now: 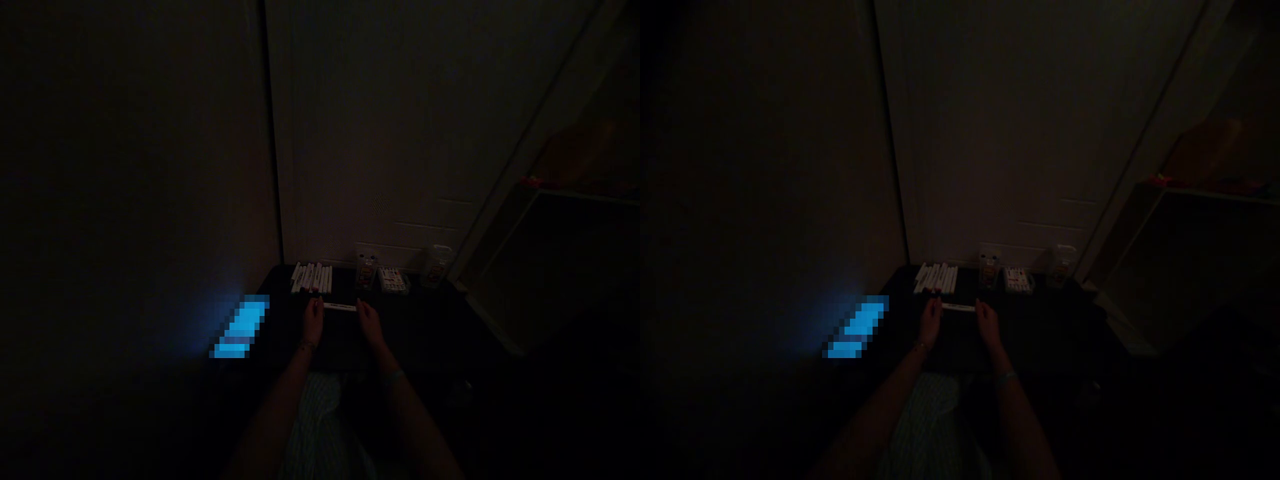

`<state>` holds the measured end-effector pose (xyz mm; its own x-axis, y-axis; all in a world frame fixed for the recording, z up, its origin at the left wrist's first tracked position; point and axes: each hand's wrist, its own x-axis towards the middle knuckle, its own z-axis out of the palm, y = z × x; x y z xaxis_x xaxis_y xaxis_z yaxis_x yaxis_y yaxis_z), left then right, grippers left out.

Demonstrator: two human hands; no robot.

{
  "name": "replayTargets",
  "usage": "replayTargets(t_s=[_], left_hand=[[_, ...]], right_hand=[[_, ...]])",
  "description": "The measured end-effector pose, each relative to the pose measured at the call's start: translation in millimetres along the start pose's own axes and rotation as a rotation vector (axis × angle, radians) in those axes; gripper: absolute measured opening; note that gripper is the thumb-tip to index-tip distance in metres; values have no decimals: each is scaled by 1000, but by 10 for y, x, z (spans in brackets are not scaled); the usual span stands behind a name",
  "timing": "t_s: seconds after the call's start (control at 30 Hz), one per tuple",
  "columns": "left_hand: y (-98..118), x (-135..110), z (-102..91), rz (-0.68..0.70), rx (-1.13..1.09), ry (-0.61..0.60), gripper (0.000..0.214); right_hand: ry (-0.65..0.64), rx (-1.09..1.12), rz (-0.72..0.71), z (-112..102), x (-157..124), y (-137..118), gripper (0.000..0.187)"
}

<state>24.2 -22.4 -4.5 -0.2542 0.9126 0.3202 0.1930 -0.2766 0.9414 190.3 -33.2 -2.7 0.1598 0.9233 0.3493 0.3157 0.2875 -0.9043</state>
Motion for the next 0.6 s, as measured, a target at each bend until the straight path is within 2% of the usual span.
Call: replayTargets(t_s=[0.23, 0.6], left_hand=[[21, -8, -1, 2, -15, -2, 35], [52, -18, 0, 12, 18, -1, 29]], right_hand=[[8, -25, 48, -7, -6, -44, 49], [-35, 34, -5, -6, -15, -56, 39]])
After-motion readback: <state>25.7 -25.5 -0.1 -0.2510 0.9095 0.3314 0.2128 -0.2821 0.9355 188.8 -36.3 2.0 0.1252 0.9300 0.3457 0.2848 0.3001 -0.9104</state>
